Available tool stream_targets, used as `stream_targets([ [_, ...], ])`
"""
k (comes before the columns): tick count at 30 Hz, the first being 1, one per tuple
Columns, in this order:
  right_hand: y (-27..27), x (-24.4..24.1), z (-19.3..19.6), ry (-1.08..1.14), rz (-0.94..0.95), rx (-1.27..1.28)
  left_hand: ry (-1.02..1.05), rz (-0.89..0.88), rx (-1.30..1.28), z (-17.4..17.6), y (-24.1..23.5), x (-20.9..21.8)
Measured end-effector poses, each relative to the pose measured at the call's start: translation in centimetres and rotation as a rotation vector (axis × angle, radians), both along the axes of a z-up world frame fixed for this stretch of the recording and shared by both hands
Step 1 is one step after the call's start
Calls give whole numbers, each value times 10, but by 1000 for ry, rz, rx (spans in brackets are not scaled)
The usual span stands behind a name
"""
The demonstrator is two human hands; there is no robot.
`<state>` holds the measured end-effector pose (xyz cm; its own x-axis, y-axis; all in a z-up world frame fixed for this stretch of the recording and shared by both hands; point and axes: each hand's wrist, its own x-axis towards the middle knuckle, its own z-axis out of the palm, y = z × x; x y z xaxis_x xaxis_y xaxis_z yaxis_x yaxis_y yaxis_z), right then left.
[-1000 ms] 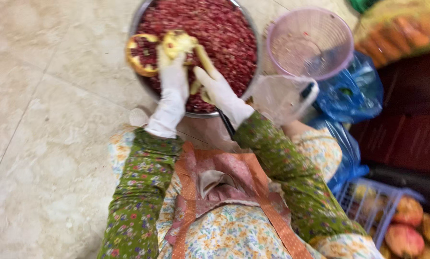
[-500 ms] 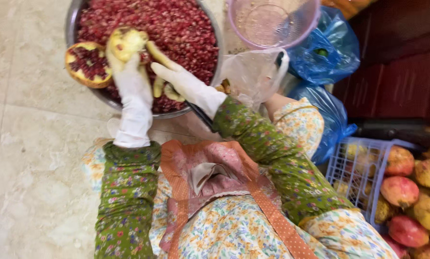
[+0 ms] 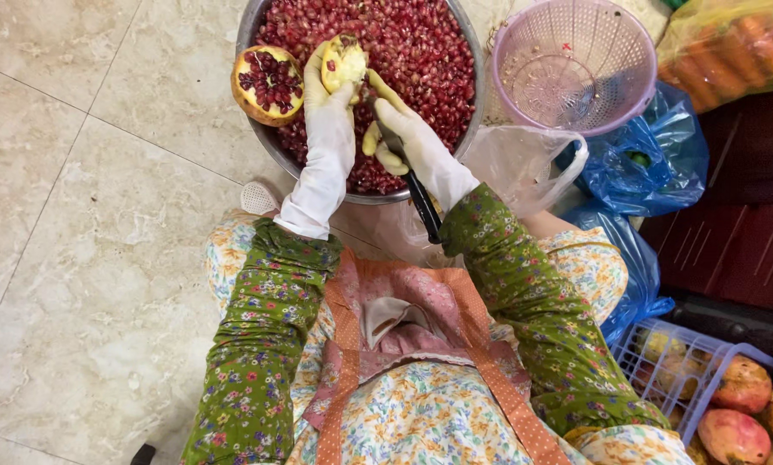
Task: The person sits on the floor and de-seeds pomegranates by cutting them open and separating the seeds from the peel. The seeds are collected in a large metal bowl, and the peels are placed into a plastic bag.
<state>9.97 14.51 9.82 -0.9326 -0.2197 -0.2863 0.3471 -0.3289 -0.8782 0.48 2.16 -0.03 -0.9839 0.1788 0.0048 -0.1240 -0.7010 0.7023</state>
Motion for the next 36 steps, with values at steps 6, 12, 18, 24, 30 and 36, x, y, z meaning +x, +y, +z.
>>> stream_targets([
  [6, 6, 2, 3, -4, -40, 31, -4, 56, 86, -15, 1, -9],
  [12, 4, 0, 0, 4, -47, 158, -2, 100, 81, -17, -6, -11],
  [18, 29, -2, -5, 11, -35, 203, 98, 124, 45, -6, -16, -9],
  [24, 35, -8, -10, 282, 41, 741, 118, 15, -117, -13, -12, 18],
  [30, 35, 27, 2, 864, 61, 1157, 121, 122, -129, -15, -16, 23],
  [36, 81, 14, 0, 186, -23, 590, 83, -105, -9, 10, -16, 63],
])
